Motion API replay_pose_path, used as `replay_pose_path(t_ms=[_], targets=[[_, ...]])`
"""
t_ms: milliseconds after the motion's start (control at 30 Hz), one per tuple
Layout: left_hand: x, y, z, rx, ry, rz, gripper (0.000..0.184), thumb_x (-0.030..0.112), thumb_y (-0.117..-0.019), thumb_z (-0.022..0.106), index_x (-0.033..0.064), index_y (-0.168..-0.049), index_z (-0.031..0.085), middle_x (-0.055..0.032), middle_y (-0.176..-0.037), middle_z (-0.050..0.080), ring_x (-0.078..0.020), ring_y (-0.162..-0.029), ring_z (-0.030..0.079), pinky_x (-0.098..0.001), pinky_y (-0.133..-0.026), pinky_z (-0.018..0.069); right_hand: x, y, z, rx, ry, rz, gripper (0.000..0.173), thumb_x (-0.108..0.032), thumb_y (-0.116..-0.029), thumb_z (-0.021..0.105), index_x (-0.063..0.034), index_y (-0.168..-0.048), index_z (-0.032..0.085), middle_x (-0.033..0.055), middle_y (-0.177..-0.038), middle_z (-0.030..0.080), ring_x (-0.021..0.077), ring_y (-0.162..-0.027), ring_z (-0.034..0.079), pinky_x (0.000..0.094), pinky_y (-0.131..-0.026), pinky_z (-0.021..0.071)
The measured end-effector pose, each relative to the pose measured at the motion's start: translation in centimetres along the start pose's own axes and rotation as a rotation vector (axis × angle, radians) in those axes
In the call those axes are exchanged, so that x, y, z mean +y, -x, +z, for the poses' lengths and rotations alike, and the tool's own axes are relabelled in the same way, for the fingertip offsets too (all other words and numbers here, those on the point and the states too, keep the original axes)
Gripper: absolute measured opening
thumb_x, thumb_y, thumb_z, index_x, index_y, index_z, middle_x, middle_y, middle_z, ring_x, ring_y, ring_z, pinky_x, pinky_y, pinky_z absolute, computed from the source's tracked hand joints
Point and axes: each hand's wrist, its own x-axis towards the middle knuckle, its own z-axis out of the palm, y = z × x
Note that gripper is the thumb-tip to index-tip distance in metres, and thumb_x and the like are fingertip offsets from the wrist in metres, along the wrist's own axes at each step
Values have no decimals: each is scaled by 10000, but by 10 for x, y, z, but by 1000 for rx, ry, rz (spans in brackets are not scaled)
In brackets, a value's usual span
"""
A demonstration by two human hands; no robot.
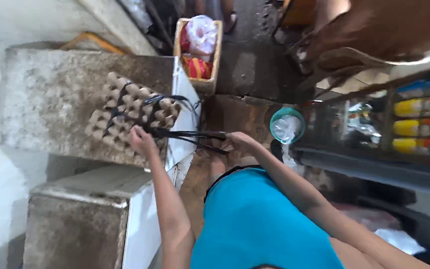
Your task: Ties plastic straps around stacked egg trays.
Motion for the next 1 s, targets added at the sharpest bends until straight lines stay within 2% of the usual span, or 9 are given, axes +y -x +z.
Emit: replay_pose_path(t_ms=[67, 167, 267, 367, 500, 600, 700, 833, 1000], targets=[[-8, -5, 1, 8, 20, 34, 483, 339, -1114, 354, 22, -1358, 624, -227, -1320, 638, -335, -1290, 578, -498, -1132, 409, -7, 0, 4, -50, 264, -6, 456, -330, -1104, 416, 21, -1064, 706, 101, -916, 747, 151, -765, 712, 340, -732, 586], [-17, -7, 5, 4, 40, 62, 440, 283, -1104, 358, 54, -1370, 624, -199, -1319, 639, -319, -1286, 570, -491, -1128, 404, -30, 25, 26, 279, 702, -449, 275, -332, -953, 677, -65, -924, 738, 160, -833, 712, 348, -793, 693, 615, -701, 536], [-20, -10, 9, 20, 45, 75, 421, 250, -1098, 360, 64, -1355, 636, -188, -1278, 658, -317, -1254, 581, -492, -1106, 409, -64, -4, 62, 292, 685, -789, 365, -348, -1026, 583, -45, -1202, 684, 189, -1145, 694, 368, -1118, 652, 578, -963, 517], [-24, -10, 11, 46, 52, 81, 398, 231, -1097, 382, 75, -1344, 652, -188, -1266, 664, -318, -1234, 593, -482, -1092, 422, -96, -52, 103, -68, 645, -665, 461, -356, -1109, 425, -21, -1358, 619, 204, -1315, 663, 332, -1252, 626, 555, -1097, 457], [-21, -8, 10, 53, 57, 76, 382, 267, -1085, 433, 76, -1331, 655, -169, -1227, 679, -307, -1192, 613, -486, -1068, 443, -92, -61, 143, -302, 524, -619, 448, -353, -1132, 359, -24, -1172, 661, 93, -889, 631, 171, -751, 596, 384, -730, 520], [-22, -9, 11, 47, 35, 75, 382, 289, -1071, 471, 74, -1337, 643, -160, -1199, 679, -306, -1154, 619, -497, -1049, 446, -74, -18, 137, -131, 888, -884, 303, -295, -1112, 416, -86, -1111, 636, 135, -804, 666, 321, -764, 686, 552, -691, 554], [-17, -9, 9, 17, -30, 66, 388, 236, -1087, 411, 74, -1378, 609, -171, -1280, 651, -329, -1242, 580, -503, -1099, 406, -55, 36, 111, 9, 1182, -996, 162, -200, -1039, 525, -96, -1109, 628, 114, -709, 662, 345, -674, 696, 552, -599, 547], [-15, -10, 10, 8, -60, 47, 403, 215, -1093, 358, 80, -1384, 601, -173, -1286, 647, -342, -1250, 570, -522, -1083, 405, -20, 67, 39, 125, 997, -437, 331, -293, -1094, 413, -120, -1233, 658, 191, -944, 719, 399, -921, 707, 635, -805, 535], [-15, -11, 11, 6, -84, 56, 408, 211, -1100, 340, 89, -1388, 602, -181, -1288, 641, -346, -1246, 569, -526, -1086, 400, 98, 69, -104, 422, 482, 22, 437, -305, -1114, 381, 18, -1243, 645, 222, -1038, 707, 336, -889, 710, 582, -844, 562]])
